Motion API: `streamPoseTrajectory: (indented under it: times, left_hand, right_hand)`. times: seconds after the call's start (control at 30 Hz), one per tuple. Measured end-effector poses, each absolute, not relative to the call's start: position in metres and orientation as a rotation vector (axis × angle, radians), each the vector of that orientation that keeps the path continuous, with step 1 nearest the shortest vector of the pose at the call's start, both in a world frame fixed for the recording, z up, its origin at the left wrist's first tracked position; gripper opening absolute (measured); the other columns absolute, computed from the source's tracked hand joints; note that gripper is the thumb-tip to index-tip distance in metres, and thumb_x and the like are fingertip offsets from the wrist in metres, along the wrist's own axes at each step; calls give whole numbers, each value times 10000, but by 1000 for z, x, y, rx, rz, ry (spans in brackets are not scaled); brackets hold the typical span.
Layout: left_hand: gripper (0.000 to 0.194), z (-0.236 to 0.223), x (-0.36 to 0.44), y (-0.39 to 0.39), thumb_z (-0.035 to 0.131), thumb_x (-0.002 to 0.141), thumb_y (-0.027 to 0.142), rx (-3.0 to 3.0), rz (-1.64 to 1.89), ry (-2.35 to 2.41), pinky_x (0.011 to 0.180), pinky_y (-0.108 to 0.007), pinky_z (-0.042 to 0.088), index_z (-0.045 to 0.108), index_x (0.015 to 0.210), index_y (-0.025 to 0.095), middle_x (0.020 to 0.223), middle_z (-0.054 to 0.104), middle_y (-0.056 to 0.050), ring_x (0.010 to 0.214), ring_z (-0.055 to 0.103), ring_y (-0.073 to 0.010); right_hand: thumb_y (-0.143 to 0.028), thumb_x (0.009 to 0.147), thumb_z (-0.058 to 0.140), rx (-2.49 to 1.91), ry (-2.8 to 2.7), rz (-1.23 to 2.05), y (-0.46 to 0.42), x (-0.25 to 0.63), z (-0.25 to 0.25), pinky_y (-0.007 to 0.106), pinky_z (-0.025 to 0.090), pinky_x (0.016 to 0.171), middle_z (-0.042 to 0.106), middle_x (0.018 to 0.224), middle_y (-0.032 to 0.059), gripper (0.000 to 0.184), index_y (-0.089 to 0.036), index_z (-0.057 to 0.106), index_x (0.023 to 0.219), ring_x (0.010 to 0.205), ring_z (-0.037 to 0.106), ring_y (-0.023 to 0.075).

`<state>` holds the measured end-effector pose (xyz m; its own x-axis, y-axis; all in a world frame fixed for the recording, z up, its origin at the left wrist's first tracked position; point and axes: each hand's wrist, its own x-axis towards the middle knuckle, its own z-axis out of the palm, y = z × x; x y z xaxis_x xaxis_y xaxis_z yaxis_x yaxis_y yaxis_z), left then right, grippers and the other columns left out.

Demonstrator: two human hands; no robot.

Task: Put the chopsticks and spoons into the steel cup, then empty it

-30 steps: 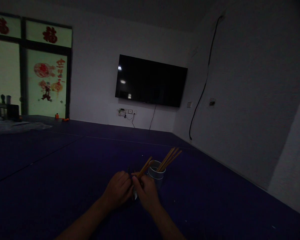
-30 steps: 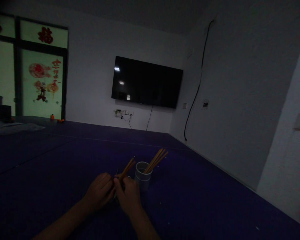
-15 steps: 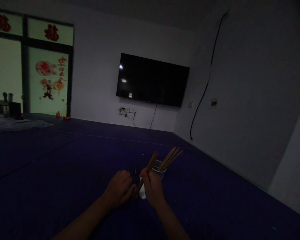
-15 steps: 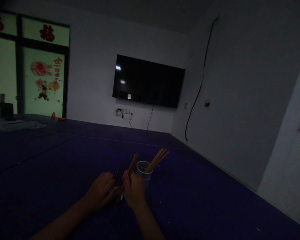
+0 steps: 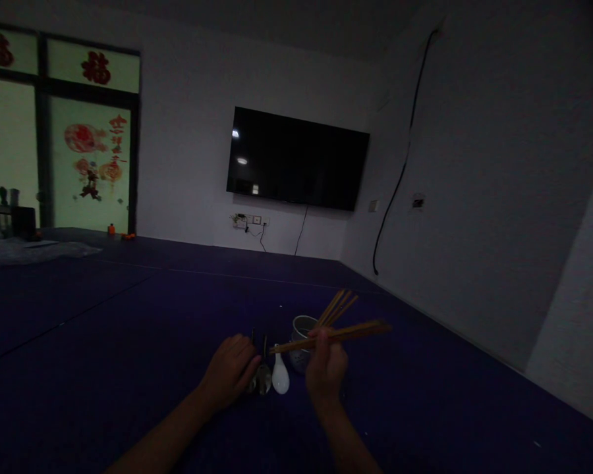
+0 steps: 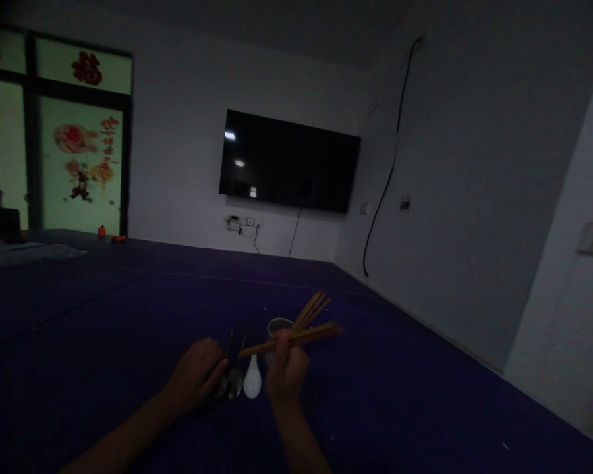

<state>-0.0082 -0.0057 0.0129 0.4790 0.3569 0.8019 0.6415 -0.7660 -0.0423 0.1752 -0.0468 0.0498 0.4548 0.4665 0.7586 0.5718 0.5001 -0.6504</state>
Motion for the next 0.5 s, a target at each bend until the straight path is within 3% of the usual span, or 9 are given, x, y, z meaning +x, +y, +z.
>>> streamPoseTrajectory:
  times: [0.23,0.5]
  left_hand:
    - [314,9,-8,0,316,950,293,-2410,-1171,-876,666,-324,405,538,753,188,737,571,-36,704,503,-169]
    - [316,6,-7,2,310,950,291,-2401,-1171,-904,683,-329,420,543,765,186,741,579,-38,717,512,-172]
  right_hand:
    - [-577,902,157,-1287,-857,-327,-40,215,65,297,391,605,602,695,82,586,-161,565,837,640,567,217]
    - [-520,929,105,-1765,-1004,-284,-24,227,61,306,333,573,663,738,132,636,-147,617,881,659,599,247]
